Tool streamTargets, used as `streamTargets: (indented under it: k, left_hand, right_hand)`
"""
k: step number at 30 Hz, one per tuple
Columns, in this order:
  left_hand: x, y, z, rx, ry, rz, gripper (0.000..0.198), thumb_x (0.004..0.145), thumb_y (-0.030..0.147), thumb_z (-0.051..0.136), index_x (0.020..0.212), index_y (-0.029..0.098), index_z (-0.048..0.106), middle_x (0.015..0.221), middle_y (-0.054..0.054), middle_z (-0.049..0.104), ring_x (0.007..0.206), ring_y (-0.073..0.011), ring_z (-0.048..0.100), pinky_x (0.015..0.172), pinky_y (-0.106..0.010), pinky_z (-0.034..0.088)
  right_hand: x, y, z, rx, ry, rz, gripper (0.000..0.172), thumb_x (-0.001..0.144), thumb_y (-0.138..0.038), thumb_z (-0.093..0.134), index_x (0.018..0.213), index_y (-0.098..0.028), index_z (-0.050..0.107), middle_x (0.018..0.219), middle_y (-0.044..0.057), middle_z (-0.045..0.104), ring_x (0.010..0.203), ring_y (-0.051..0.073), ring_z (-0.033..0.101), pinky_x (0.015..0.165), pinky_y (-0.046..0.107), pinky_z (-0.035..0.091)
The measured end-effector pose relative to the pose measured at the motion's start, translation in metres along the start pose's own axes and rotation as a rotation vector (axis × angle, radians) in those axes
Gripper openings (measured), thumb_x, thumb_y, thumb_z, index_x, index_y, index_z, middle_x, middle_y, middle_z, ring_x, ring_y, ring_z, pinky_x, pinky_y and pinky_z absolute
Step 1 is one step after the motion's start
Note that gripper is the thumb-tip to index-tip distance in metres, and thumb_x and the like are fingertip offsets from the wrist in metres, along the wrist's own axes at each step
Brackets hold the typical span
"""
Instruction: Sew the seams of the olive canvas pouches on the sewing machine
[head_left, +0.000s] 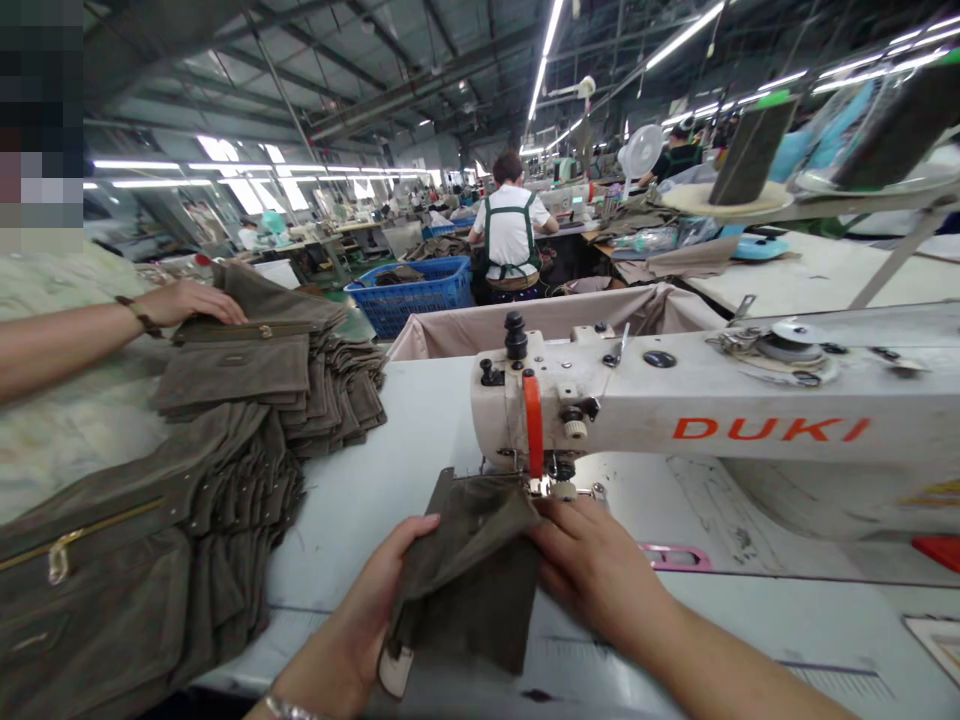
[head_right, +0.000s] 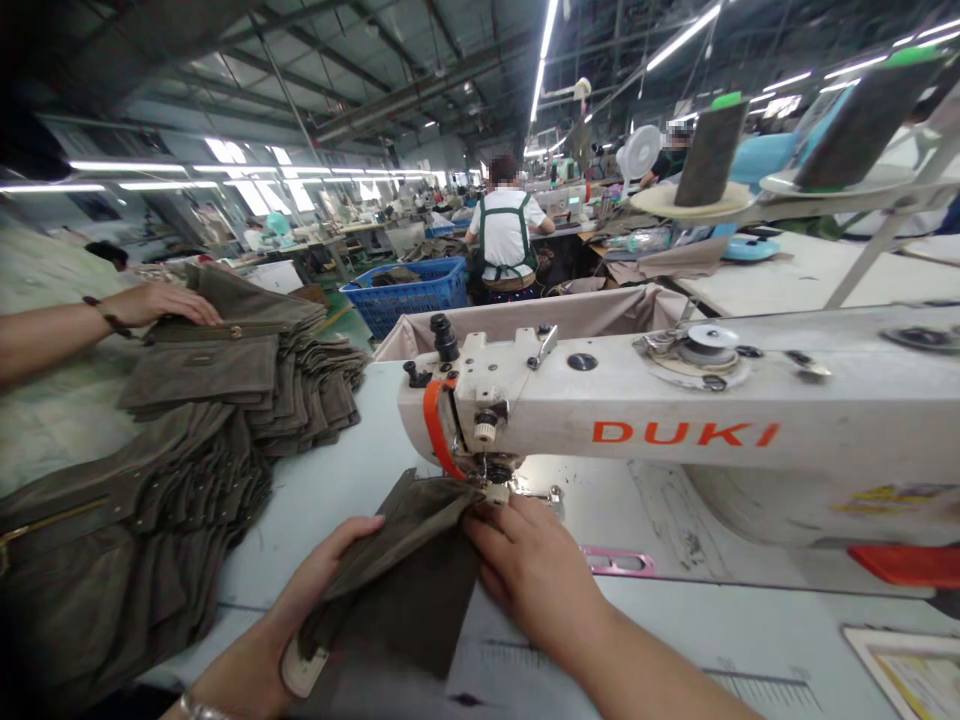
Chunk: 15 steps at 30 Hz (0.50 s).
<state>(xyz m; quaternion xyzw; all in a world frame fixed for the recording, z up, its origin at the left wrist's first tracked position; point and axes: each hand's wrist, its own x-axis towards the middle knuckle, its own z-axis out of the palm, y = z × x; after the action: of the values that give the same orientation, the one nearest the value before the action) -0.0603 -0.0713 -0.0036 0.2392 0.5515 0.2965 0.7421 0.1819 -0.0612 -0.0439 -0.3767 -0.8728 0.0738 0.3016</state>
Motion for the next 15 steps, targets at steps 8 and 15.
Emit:
streamTargets:
  k: [8, 15]
  left_hand:
    - [-0.053, -0.010, -0.024, 1.512, 0.407, 0.945, 0.056, 0.080, 0.039, 0.063, 0.131, 0.019, 0.050, 0.134, -0.013, 0.054, 0.120, -0.0313, 0.054, 0.101, -0.049, 0.047]
    - [-0.025, -0.045, 0.032, 2.042, -0.110, 1.387, 0.047, 0.092, 0.019, 0.050, 0.137, 0.009, 0.045, 0.143, -0.013, 0.047, 0.134, -0.0263, 0.041, 0.108, -0.037, 0.044]
  right_hand:
    - [-0.024, -0.026, -0.013, 0.011, -0.232, -0.088, 0.007, 0.089, -0.022, 0.062, 0.082, -0.021, 0.063, 0.094, 0.002, 0.063, 0.091, 0.019, 0.056, 0.081, 0.035, 0.047]
    - [-0.063, -0.049, 0.008, -0.020, 0.078, -0.187, 0.017, 0.093, -0.023, 0.057, 0.076, -0.020, 0.061, 0.083, -0.001, 0.067, 0.083, 0.016, 0.059, 0.075, 0.029, 0.048]
